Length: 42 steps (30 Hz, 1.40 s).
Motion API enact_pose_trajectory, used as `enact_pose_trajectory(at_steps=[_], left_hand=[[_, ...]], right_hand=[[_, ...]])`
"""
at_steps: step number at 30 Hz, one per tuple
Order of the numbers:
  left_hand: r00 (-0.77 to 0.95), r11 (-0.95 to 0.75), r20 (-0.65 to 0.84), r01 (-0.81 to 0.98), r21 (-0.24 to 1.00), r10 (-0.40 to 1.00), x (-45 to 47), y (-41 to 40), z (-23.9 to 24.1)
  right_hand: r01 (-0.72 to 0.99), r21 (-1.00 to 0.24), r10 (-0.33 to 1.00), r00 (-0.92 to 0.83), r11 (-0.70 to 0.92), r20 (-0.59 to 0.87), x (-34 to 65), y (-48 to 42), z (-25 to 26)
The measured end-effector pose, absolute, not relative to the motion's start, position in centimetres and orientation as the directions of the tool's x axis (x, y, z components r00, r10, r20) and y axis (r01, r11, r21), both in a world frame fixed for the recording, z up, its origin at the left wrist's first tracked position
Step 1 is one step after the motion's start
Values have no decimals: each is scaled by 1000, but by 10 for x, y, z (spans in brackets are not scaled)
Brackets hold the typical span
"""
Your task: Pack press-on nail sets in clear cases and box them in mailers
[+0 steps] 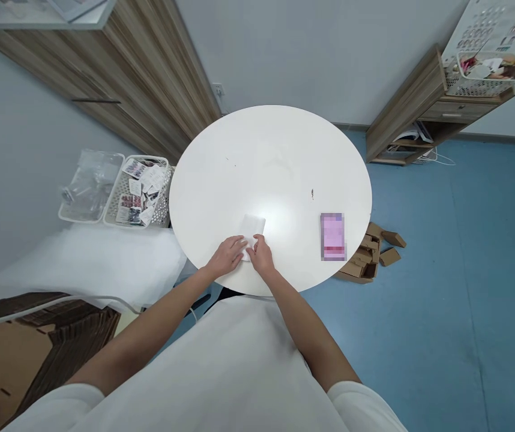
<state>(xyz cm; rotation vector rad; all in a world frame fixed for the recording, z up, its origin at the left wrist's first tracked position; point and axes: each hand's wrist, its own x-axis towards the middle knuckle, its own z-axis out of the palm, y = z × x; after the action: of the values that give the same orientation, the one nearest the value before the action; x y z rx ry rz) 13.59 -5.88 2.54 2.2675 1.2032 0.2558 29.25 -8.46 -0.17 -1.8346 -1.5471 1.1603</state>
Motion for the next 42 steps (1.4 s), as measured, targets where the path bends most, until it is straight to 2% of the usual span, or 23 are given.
enact_pose_trajectory(at_steps=[3,5,7,12,17,20,23,26,30,33,35,37,42], left_hand=[[631,-513,-69,685,518,773,139,-59,19],[617,-501,-82,703,504,783,141,-61,15],[593,-474,-93,719,508,800,143,-62,13],[566,-428,-120,730,532,816,146,-62,16],[653,-462,-144,656,596,743,145,-72,28],[659,-412,-208,653,636,723,146,-77,30],[561,-285,-271,709,645,782,151,-70,28],[446,-103,-363,735,670,818,156,-55,23],[357,181,-474,613,769,805,158,-37,18],[143,328,-501,599,731,854,161,-32,14],[-2,364,-467,629,686,884,165,-31,11],[-76,379,-443,658,651,893,168,-31,10],[-100,385,-438,674,631,893,174,-28,11]], right_hand=[[710,-704,981,-140,4,-135,298,-91,2],[740,-645,954,-295,189,-59,305,-95,3],[729,-620,915,-402,290,-45,312,-96,1],[715,-608,880,-471,344,-56,321,-90,-6],[671,-636,836,-544,382,-72,331,-98,2],[645,-689,837,-537,330,-102,338,-103,12],[669,-719,863,-462,189,-203,339,-94,21],[692,-721,880,-370,48,-297,337,-76,24],[687,-706,889,-203,-170,-412,334,-51,20],[713,-636,875,-66,-295,-480,329,-38,17],[724,-588,880,57,-362,-472,323,-31,15],[726,-554,876,140,-408,-462,317,-28,14],[696,-573,879,181,-432,-442,315,-35,18]])
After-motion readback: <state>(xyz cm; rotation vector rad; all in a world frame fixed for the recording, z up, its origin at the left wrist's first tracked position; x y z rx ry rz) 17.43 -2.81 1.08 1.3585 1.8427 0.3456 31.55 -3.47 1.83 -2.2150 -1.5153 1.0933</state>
